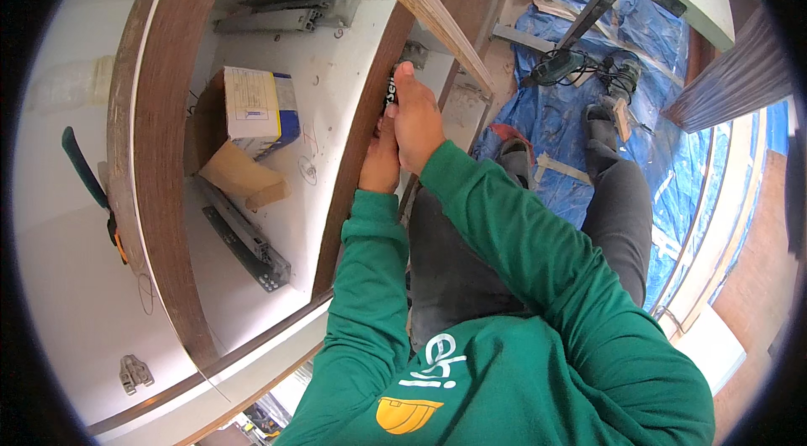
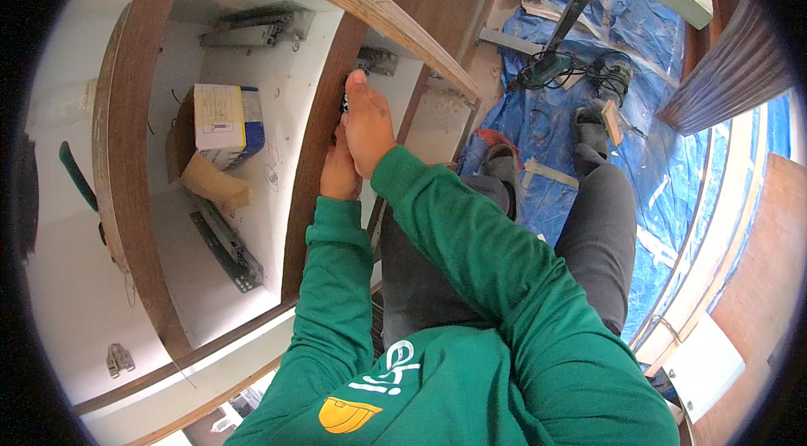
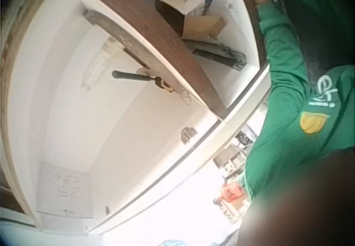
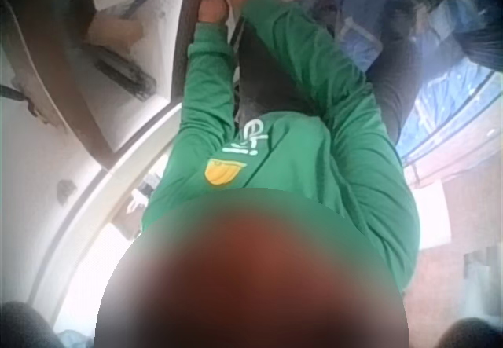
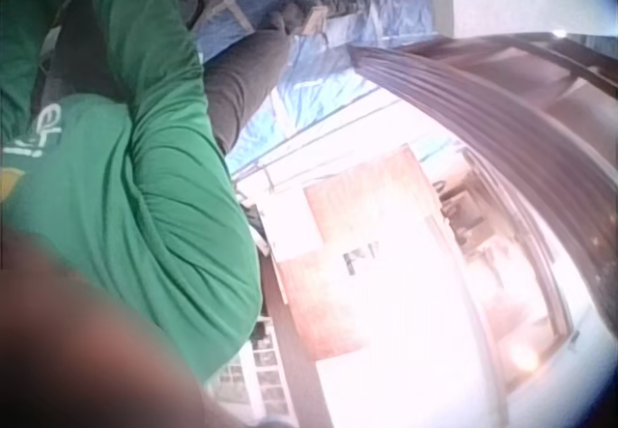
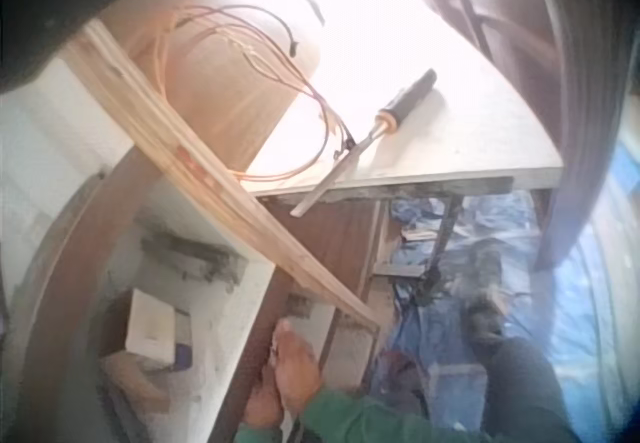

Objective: The person applies edge banding to the edges of a wooden cabinet using a small ironing tool and a scraper. They press the banding onto the edge, smooth it with the tool, and trim excess material.

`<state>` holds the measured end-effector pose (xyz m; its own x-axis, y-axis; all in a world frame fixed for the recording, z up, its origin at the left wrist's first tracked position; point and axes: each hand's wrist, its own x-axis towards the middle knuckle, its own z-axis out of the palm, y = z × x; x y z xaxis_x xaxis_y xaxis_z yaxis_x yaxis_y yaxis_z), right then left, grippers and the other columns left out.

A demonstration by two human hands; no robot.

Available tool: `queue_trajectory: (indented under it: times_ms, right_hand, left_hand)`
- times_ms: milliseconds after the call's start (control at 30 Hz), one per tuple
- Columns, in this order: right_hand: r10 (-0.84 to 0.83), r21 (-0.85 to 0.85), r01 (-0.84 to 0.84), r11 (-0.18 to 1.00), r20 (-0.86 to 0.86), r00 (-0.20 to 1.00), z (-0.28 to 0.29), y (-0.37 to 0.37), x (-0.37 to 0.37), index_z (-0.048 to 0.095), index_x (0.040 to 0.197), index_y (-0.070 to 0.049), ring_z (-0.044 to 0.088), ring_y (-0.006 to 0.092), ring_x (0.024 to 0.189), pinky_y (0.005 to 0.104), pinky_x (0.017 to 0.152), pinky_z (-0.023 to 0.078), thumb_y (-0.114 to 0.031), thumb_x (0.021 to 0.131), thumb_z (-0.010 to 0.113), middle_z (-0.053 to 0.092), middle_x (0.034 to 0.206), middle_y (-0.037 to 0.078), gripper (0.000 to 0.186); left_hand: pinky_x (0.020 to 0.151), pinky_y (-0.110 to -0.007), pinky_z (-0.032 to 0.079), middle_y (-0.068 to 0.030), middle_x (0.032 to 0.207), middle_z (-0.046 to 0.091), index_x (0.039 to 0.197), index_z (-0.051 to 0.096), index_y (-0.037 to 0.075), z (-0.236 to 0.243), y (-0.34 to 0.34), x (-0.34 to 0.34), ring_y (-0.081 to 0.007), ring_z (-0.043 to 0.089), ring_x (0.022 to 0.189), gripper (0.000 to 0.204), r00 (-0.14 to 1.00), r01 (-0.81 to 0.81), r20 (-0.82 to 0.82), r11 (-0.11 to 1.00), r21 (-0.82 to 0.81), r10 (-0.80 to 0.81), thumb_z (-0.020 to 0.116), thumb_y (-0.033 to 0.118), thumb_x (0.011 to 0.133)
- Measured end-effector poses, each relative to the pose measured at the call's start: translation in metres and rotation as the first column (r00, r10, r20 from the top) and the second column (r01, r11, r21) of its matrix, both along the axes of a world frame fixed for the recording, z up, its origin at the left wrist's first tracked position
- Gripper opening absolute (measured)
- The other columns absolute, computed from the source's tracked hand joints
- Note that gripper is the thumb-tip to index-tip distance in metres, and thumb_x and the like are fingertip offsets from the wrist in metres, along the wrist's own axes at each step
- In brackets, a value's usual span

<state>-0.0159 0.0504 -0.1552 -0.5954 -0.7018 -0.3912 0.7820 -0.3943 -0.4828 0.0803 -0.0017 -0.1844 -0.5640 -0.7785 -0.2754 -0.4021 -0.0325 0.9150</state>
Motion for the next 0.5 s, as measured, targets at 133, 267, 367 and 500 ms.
queue_trajectory:
  times_ms: [133,267,367,500]
  right_hand:
    - [-0.004,-0.006,0.004,1.000,-0.038,0.999,-0.004,-0.004,-0.002,0.057,0.095,-0.011,0.040,0.0099,0.072,0.0269,0.064,0.041,-0.056,0.100,0.051,0.045,0.082,-0.003,0.046]
    - [-0.046,0.032,0.046,0.998,0.018,0.999,-0.004,-0.014,-0.003,0.059,0.101,-0.008,0.045,0.0120,0.076,0.0262,0.068,0.043,-0.057,0.099,0.051,0.051,0.086,-0.001,0.050]
    - [-0.035,0.110,0.029,0.994,0.056,0.998,-0.003,-0.013,-0.004,0.059,0.102,-0.006,0.049,0.0139,0.073,0.0286,0.064,0.045,-0.057,0.100,0.050,0.056,0.088,0.003,0.052]
    - [0.050,0.037,-0.050,0.998,-0.013,0.999,-0.001,-0.003,-0.004,0.058,0.102,-0.004,0.054,0.0157,0.064,0.0316,0.055,0.047,-0.059,0.100,0.048,0.058,0.083,0.006,0.055]
  left_hand:
    - [0.104,-0.032,0.043,-0.0119,0.141,0.052,0.145,0.043,0.000,0.000,0.002,-0.006,-0.0216,0.052,0.127,0.062,0.993,0.025,-0.113,0.999,0.022,-0.022,0.047,0.046,0.105]
    - [0.098,-0.034,0.047,-0.0164,0.136,0.058,0.139,0.053,-0.001,0.000,0.007,-0.015,-0.0237,0.057,0.121,0.057,0.948,-0.061,-0.294,0.977,0.203,0.120,0.061,0.040,0.099]
    - [0.101,-0.033,0.044,-0.0150,0.142,0.053,0.143,0.048,0.000,0.000,0.007,-0.013,-0.0238,0.053,0.127,0.059,0.966,-0.040,-0.252,0.994,0.103,0.065,0.059,0.039,0.100]
    - [0.101,-0.033,0.044,-0.0112,0.138,0.055,0.141,0.049,0.003,-0.004,0.014,0.001,-0.0208,0.054,0.125,0.054,0.926,-0.077,-0.344,0.971,0.228,0.154,0.063,0.034,0.099]
